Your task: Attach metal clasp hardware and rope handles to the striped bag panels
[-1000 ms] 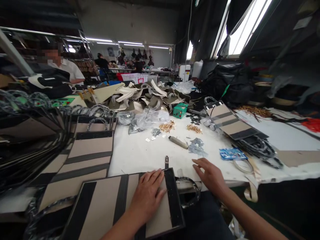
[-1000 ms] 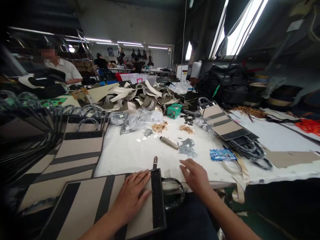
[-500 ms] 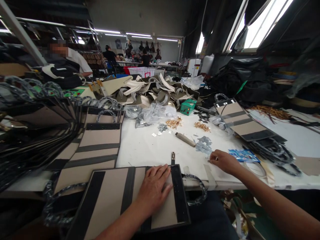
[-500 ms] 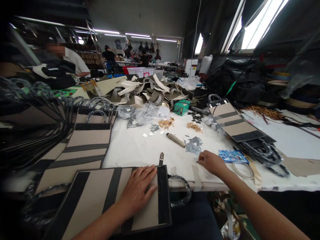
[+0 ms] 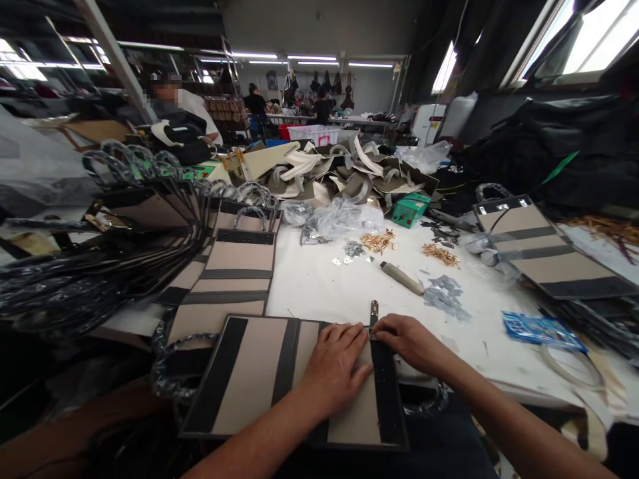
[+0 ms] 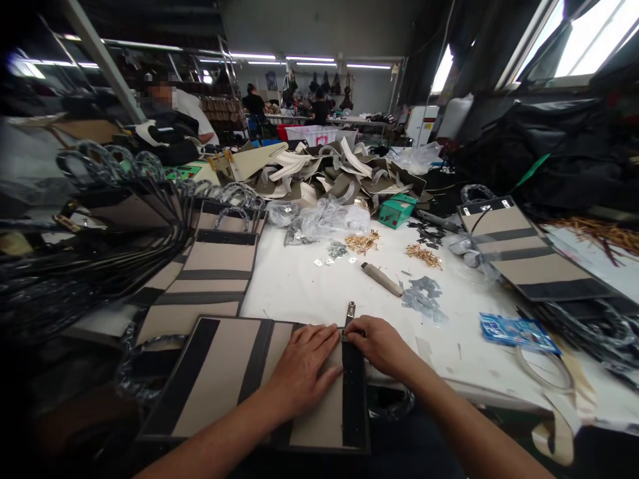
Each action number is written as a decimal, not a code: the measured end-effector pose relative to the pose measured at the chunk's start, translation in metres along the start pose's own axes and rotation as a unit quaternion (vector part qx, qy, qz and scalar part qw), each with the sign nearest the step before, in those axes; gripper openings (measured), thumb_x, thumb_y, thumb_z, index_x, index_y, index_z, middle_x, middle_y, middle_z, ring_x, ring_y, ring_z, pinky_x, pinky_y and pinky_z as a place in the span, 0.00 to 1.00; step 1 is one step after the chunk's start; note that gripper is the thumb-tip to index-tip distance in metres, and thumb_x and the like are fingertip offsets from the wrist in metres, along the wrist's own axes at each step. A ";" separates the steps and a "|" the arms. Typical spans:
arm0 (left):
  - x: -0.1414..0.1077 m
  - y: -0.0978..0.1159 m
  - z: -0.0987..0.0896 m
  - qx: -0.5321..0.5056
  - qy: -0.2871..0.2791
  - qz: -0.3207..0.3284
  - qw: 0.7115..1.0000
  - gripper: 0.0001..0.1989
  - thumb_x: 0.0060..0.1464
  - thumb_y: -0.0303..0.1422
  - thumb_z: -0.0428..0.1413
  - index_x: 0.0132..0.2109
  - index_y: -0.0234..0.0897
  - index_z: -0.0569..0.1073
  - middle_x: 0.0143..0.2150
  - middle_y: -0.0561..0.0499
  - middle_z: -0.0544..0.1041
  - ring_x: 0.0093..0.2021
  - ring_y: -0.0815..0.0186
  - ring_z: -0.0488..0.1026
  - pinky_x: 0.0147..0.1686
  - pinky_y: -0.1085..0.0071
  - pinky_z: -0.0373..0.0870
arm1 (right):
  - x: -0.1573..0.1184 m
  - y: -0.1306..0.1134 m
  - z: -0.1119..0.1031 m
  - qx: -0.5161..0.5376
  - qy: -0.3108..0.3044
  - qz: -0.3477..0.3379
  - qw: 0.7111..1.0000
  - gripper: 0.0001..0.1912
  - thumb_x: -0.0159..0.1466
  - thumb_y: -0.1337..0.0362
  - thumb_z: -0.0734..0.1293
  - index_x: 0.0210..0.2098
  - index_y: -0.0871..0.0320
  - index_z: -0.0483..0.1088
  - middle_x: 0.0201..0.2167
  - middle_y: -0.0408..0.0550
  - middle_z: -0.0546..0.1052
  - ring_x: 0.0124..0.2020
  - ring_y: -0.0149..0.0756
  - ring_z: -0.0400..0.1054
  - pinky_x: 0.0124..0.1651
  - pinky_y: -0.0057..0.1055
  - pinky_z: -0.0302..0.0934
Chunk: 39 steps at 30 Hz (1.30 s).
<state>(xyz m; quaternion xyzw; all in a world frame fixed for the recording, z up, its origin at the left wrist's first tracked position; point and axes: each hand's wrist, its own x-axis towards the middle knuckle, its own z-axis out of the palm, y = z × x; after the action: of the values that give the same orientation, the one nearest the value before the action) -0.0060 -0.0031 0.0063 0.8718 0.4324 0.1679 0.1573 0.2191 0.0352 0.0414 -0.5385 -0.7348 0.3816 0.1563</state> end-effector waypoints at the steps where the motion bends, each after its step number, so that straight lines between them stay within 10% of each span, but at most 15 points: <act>1: 0.000 0.000 0.000 0.000 -0.001 0.000 1.000 0.30 0.66 0.44 0.54 0.71 0.44 0.60 0.72 0.51 0.64 0.69 0.55 0.60 0.69 0.52 0.55 | 0.001 0.002 0.001 -0.011 0.000 0.002 1.000 0.11 0.65 0.60 0.63 0.38 0.53 0.77 0.38 0.44 0.79 0.41 0.41 0.71 0.46 0.35 0.60; 12: 0.002 0.003 -0.006 -0.032 0.004 -0.008 0.999 0.30 0.65 0.43 0.55 0.71 0.44 0.61 0.71 0.50 0.66 0.68 0.53 0.61 0.68 0.50 0.56 | 0.002 -0.005 0.007 -0.110 0.042 0.073 0.990 0.04 0.63 0.63 0.66 0.36 0.50 0.74 0.35 0.42 0.80 0.38 0.40 0.72 0.42 0.33 0.58; 26: 0.017 0.004 -0.004 -0.061 0.063 -0.027 0.996 0.13 0.67 0.39 0.55 0.55 0.49 0.77 0.54 0.50 0.79 0.52 0.55 0.70 0.52 0.53 0.65 | -0.008 0.005 0.012 -0.155 0.063 -0.017 0.986 0.11 0.69 0.58 0.63 0.36 0.50 0.77 0.39 0.44 0.78 0.39 0.38 0.74 0.42 0.32 0.62; 32: 0.023 -0.001 0.008 -0.068 0.112 -0.043 0.990 0.07 0.66 0.39 0.58 0.46 0.51 0.80 0.47 0.53 0.82 0.49 0.57 0.70 0.49 0.53 0.64 | 0.071 -0.002 -0.024 -0.104 0.126 0.009 0.986 0.13 0.66 0.56 0.67 0.45 0.52 0.79 0.41 0.47 0.81 0.42 0.42 0.75 0.49 0.36 0.63; 39: 0.023 -0.009 0.019 -0.101 0.111 -0.059 0.987 0.07 0.62 0.41 0.62 0.46 0.53 0.82 0.47 0.52 0.82 0.49 0.55 0.70 0.48 0.50 0.65 | 0.185 -0.005 -0.015 -0.109 0.160 0.073 0.978 0.17 0.67 0.58 0.66 0.53 0.53 0.77 0.41 0.49 0.81 0.43 0.43 0.75 0.44 0.35 0.63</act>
<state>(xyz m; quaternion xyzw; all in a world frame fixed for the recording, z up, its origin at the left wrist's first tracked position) 0.0090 0.0184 -0.0111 0.8005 0.4784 0.2970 0.2054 0.1568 0.2089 0.0213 -0.6586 -0.6961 0.2185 0.1844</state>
